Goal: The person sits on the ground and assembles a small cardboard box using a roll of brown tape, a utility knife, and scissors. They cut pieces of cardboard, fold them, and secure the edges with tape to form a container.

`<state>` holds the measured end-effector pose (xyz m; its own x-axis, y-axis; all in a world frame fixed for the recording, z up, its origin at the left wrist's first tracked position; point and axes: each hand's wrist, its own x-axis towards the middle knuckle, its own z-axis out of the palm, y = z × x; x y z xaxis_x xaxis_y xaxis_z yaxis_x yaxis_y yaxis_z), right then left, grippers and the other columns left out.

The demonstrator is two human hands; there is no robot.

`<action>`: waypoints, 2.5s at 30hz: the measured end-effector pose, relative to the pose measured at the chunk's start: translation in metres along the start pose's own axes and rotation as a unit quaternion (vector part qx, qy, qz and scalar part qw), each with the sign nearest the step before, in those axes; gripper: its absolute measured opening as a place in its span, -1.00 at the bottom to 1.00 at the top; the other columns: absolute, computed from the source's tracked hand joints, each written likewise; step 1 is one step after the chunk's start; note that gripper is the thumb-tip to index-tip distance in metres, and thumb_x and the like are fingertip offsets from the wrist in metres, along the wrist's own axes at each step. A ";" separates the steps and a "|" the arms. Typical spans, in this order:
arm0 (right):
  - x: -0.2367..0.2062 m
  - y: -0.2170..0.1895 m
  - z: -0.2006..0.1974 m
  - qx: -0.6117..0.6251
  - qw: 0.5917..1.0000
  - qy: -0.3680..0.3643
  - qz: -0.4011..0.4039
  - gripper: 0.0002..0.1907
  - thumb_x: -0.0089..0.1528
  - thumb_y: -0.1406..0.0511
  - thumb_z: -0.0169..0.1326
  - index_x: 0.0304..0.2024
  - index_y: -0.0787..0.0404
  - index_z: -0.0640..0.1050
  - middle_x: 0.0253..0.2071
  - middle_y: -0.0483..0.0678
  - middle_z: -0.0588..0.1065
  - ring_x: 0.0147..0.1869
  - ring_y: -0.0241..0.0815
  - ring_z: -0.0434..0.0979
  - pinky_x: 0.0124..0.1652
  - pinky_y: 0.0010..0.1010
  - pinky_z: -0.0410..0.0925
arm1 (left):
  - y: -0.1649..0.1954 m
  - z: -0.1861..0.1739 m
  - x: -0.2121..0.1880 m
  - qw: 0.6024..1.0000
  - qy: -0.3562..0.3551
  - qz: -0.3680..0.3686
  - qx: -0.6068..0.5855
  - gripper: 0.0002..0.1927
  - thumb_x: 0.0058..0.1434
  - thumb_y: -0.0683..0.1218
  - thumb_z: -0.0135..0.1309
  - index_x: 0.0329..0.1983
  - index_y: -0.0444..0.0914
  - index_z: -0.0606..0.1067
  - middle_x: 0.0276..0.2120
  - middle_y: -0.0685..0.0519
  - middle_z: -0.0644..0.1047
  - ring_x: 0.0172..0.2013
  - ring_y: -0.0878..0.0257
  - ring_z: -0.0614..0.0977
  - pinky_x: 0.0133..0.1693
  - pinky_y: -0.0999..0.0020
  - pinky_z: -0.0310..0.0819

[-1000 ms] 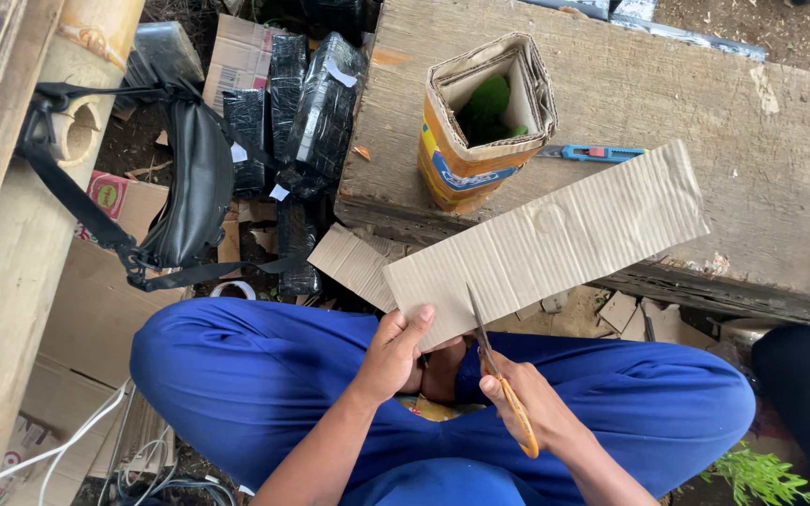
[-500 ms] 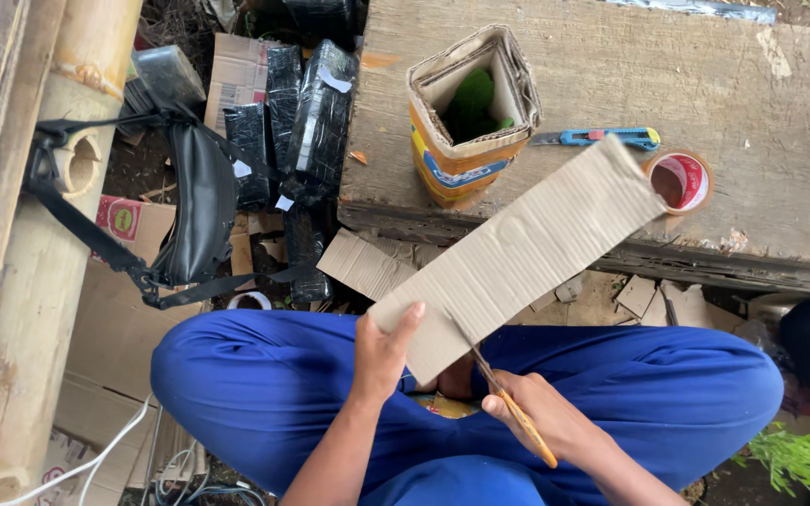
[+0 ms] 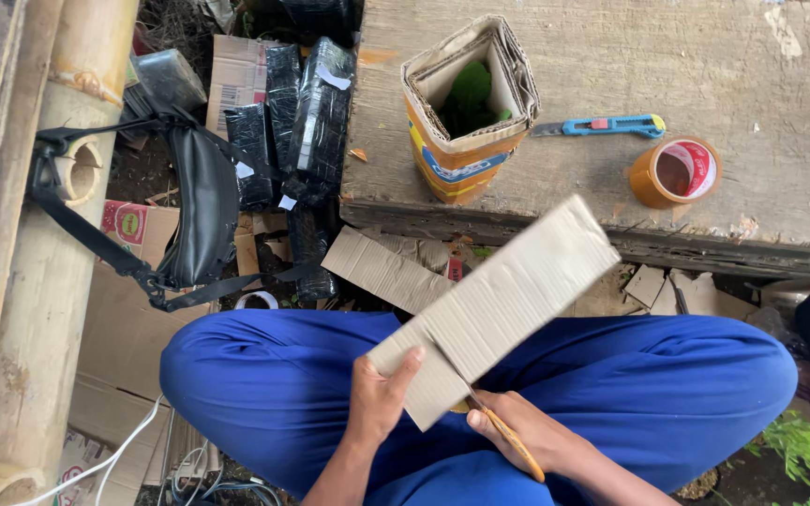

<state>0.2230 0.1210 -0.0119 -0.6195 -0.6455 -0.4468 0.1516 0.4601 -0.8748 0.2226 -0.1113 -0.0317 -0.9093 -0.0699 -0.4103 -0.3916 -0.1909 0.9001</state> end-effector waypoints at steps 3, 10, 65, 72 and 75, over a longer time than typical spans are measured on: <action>0.003 0.005 0.007 -0.001 1.000 -0.010 0.022 -0.22 0.34 -0.23 -0.31 -0.34 0.37 0.43 -0.63 0.08 0.35 -0.56 -0.03 0.38 -0.47 -0.19 0.32 | -0.005 0.005 -0.005 0.999 -0.016 -0.003 -0.033 -0.77 0.29 -0.12 0.17 -0.12 -0.39 0.66 -0.30 0.06 0.69 -0.30 0.43 0.64 -0.26 0.47 0.56; 0.000 0.014 0.007 0.009 1.000 0.025 0.000 -0.27 0.34 -0.20 -0.24 -0.31 0.36 0.45 -0.63 0.06 0.36 -0.56 -0.03 0.37 -0.46 -0.18 0.32 | -0.008 0.006 -0.003 0.998 -0.027 -0.045 -0.047 -0.77 0.25 -0.12 0.17 -0.12 -0.35 0.66 -0.33 0.08 0.69 -0.34 0.42 0.65 -0.29 0.47 0.57; 0.011 -0.008 -0.040 -0.105 0.985 0.139 0.011 -0.08 0.11 -0.45 -0.31 -0.43 0.30 0.36 -0.67 0.12 0.23 -0.58 0.16 0.27 -0.51 -0.09 0.22 | 0.049 0.003 0.063 0.980 -0.186 -0.021 -0.068 -0.80 0.25 -0.16 0.14 -0.15 -0.40 0.61 -0.45 0.01 0.65 -0.53 0.35 0.63 -0.51 0.44 0.54; 0.002 -0.003 -0.037 -0.072 0.986 0.148 -0.030 -0.12 0.17 -0.41 -0.28 -0.41 0.30 0.34 -0.68 0.08 0.22 -0.61 0.07 0.21 -0.55 -0.14 0.20 | 0.044 0.012 0.056 0.983 -0.175 -0.036 0.050 -0.76 0.24 -0.07 0.25 -0.28 -0.39 0.68 -0.51 0.04 0.64 -0.54 0.40 0.61 -0.52 0.49 0.47; 0.004 0.004 -0.034 -0.064 0.987 0.145 -0.036 -0.15 0.22 -0.39 -0.27 -0.39 0.29 0.34 -0.67 0.05 0.21 -0.60 0.01 0.20 -0.53 -0.17 0.19 | 0.038 0.017 0.052 0.976 -0.214 -0.001 0.031 -0.76 0.28 -0.07 0.25 -0.21 -0.39 0.66 -0.41 0.06 0.67 -0.43 0.44 0.64 -0.41 0.52 0.54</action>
<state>0.1953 0.1413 -0.0109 -0.8217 -0.4864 -0.2970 0.0132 0.5047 -0.8632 0.1575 -0.1058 -0.0163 -0.8790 0.3489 -0.3249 -0.3888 -0.1303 0.9120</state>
